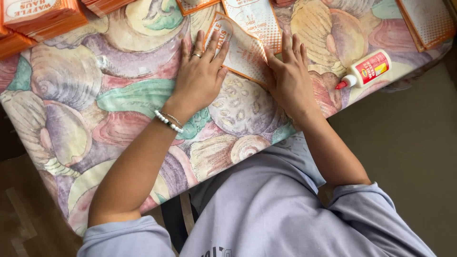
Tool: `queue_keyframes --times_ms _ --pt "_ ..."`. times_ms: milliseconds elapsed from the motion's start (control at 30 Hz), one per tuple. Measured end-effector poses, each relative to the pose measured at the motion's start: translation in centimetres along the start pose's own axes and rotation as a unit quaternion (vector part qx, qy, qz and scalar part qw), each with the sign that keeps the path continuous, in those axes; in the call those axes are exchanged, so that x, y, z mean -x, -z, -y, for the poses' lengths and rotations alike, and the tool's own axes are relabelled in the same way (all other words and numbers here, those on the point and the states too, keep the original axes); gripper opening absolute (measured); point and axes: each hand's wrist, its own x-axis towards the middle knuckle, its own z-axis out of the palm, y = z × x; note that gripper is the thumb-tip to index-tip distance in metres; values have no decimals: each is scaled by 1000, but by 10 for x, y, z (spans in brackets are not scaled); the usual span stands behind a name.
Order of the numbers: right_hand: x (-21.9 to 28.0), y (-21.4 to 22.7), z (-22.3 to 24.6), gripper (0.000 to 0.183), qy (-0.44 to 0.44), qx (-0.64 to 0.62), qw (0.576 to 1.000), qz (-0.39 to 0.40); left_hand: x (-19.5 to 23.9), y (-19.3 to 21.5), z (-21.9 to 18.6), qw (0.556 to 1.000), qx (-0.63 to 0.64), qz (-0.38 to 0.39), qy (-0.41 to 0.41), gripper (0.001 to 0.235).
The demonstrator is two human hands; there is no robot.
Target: Applying glue to paper templates and folding them to assemble paper bags on a table.
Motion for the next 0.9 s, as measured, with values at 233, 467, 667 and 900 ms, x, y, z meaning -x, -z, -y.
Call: queue_keyframes --times_ms 233,467,667,900 --pt "19 -10 3 62 207 -41 953 -218 6 13 4 932 102 -346 -25 69" --pt "44 1 16 80 137 -90 950 -264 9 9 -5 861 -51 -431 -265 21" --pt "58 48 24 56 162 -200 943 -209 15 30 -16 863 -8 -411 -294 17" --pt "56 34 -5 43 -47 -452 861 -228 17 25 -14 869 -2 -388 -309 31"
